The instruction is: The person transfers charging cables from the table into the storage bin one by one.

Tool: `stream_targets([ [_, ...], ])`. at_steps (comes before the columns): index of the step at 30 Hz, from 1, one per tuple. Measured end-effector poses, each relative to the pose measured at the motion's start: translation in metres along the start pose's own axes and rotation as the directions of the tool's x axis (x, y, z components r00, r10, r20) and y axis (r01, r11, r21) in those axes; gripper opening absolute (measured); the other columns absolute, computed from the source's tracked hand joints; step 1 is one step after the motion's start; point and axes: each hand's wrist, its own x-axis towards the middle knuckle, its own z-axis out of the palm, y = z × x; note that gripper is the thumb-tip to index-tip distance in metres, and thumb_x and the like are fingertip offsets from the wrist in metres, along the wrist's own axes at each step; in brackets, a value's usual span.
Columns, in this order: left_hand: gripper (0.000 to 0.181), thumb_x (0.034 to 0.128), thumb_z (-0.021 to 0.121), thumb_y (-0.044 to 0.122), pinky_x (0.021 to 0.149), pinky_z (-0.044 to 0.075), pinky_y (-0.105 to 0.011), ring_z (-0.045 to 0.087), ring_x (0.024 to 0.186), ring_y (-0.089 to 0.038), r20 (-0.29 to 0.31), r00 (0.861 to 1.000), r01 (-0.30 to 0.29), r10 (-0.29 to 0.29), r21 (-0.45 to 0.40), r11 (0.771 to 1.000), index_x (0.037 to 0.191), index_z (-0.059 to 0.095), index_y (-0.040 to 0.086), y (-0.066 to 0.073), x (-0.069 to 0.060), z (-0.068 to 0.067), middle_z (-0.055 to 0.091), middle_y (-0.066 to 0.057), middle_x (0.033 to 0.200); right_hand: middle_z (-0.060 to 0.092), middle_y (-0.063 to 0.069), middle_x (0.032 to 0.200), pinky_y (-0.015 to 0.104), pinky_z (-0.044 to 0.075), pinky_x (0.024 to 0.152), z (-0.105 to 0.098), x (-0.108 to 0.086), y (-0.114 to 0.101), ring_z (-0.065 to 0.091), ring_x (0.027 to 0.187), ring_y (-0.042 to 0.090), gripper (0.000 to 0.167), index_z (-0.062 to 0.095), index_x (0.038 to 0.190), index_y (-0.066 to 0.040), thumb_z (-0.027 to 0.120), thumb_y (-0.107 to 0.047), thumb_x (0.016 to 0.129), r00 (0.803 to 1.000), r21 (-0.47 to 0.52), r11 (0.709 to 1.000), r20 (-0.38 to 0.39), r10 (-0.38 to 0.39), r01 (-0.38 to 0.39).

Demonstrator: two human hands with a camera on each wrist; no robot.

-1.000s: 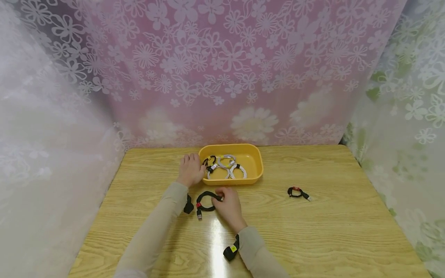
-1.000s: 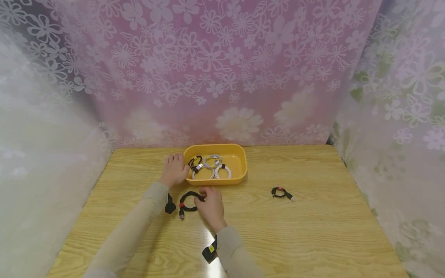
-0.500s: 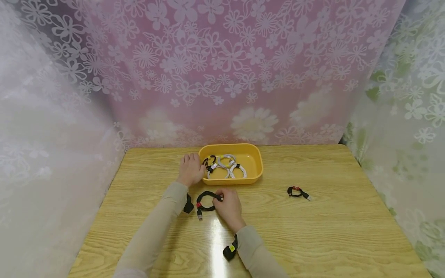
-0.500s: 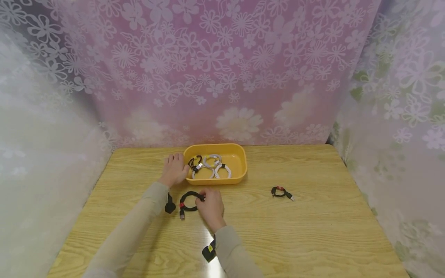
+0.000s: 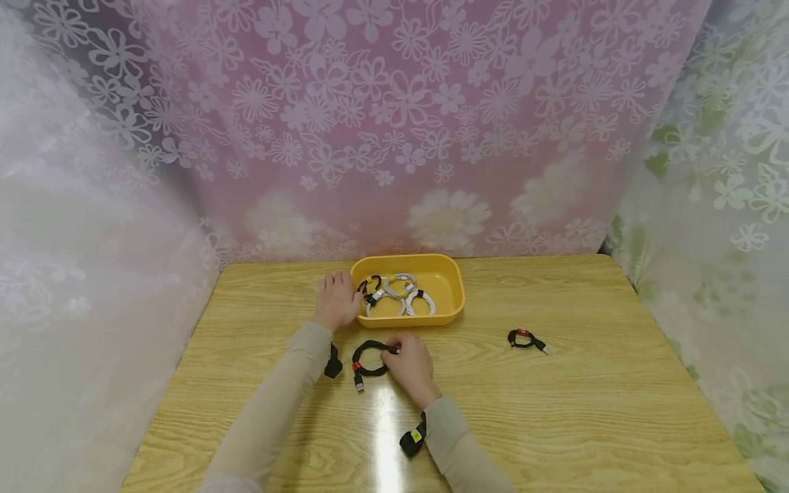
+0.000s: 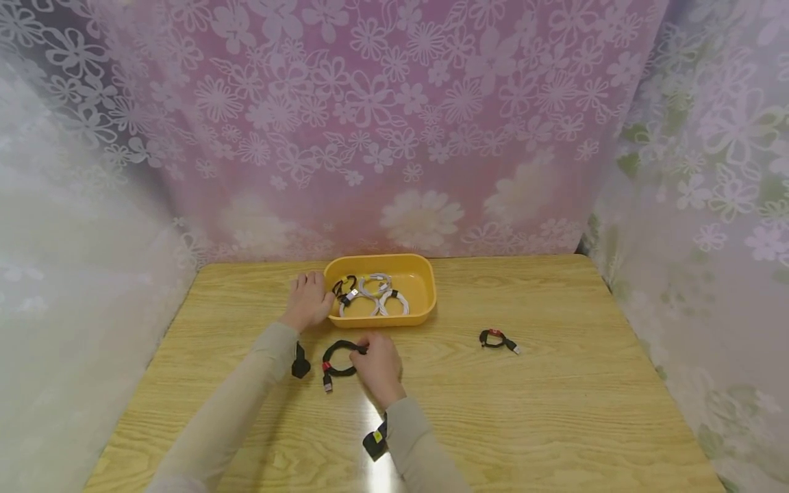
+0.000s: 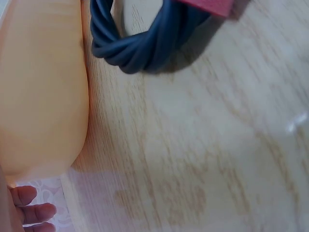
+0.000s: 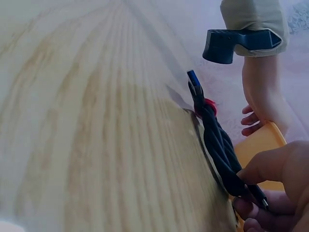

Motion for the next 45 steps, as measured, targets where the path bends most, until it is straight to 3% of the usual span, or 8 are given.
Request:
stream_targets([
  [13,0.021,0.1006,0.04,0.026,0.094,0.03,-0.048,0.041,0.103,-0.037,-0.01,1.0,0.004,-0.004,-0.007,1.0,0.101,0.043,0.005,0.001,-0.001,0.0,0.046,-0.017,0.105,0.067,-0.002,0.077,0.034,0.049,0.064,-0.006,-0.001,0.005,0.06,0.072,0.013,0.004,0.074,0.078,-0.014,0.077,-0.016,0.077,1.0,-0.003,1.0,0.001,-0.011,0.011],
  [26,0.024,0.1011,0.041,0.027,0.096,0.03,-0.05,0.041,0.108,-0.039,-0.012,1.0,0.003,-0.003,-0.006,1.0,0.105,0.045,0.003,0.002,-0.001,-0.001,0.048,-0.02,0.11,0.069,-0.003,0.077,0.035,0.049,0.063,-0.012,-0.002,0.005,0.062,0.073,0.014,0.005,0.075,0.081,-0.014,0.075,-0.014,0.076,0.999,0.016,0.999,-0.024,-0.03,0.03],
  [36,0.024,0.1009,0.041,0.025,0.097,0.03,-0.05,0.041,0.109,-0.04,-0.011,1.0,0.003,-0.004,-0.026,1.0,0.107,0.046,0.003,0.002,-0.001,-0.001,0.048,-0.02,0.112,0.071,-0.001,0.082,0.039,0.051,0.067,-0.015,-0.003,0.008,0.066,0.08,0.018,0.01,0.077,0.086,-0.012,0.075,-0.015,0.077,0.999,0.024,1.0,-0.041,0.004,-0.003],
  [45,0.025,0.1008,0.041,0.027,0.094,0.03,-0.049,0.041,0.105,-0.039,-0.009,1.0,0.0,0.0,-0.023,1.0,0.107,0.045,0.003,0.0,-0.001,-0.001,0.047,-0.019,0.11,0.07,-0.001,0.081,0.035,0.05,0.066,-0.025,-0.002,0.008,0.062,0.075,0.015,0.008,0.077,0.086,-0.011,0.076,-0.014,0.079,1.0,0.061,0.998,0.011,0.029,-0.029],
])
